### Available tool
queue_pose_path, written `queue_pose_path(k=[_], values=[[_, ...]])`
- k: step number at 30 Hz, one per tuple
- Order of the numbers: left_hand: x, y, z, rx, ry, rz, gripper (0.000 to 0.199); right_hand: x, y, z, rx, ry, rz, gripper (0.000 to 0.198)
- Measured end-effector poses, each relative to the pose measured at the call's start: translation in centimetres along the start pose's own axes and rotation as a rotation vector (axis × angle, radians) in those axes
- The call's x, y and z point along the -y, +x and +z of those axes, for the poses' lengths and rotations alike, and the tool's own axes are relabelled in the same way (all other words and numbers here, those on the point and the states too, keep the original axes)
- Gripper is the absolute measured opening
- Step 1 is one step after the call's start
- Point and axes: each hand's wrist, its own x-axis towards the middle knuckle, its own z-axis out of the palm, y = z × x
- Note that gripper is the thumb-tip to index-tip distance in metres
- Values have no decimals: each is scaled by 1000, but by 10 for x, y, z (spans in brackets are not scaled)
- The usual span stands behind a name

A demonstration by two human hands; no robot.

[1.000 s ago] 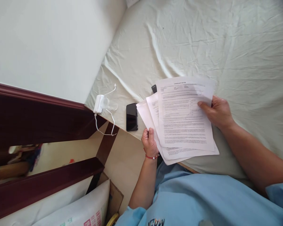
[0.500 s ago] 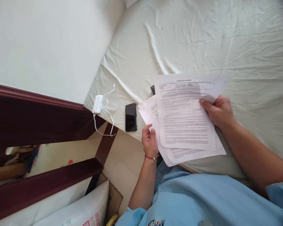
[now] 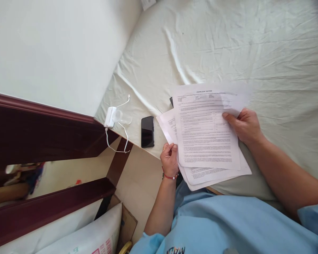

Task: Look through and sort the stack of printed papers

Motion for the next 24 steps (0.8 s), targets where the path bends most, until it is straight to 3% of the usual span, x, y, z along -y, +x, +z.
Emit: queue_pose_path(k=[6,13,18,24], values=[[-1,2,-1,-48,-42,-71,44,12,-2,1,14,-225,-78,27],[-6,-1,-1,-31,-17,-31,35,20,1,1,33,-494,-97,21],[-6,-2,-2,4,-29,-21,29,19,1,0,27,-523,-111,19],[-6,0,1,-16,-29,-31,36,19,0,1,54,-502,-88,21]])
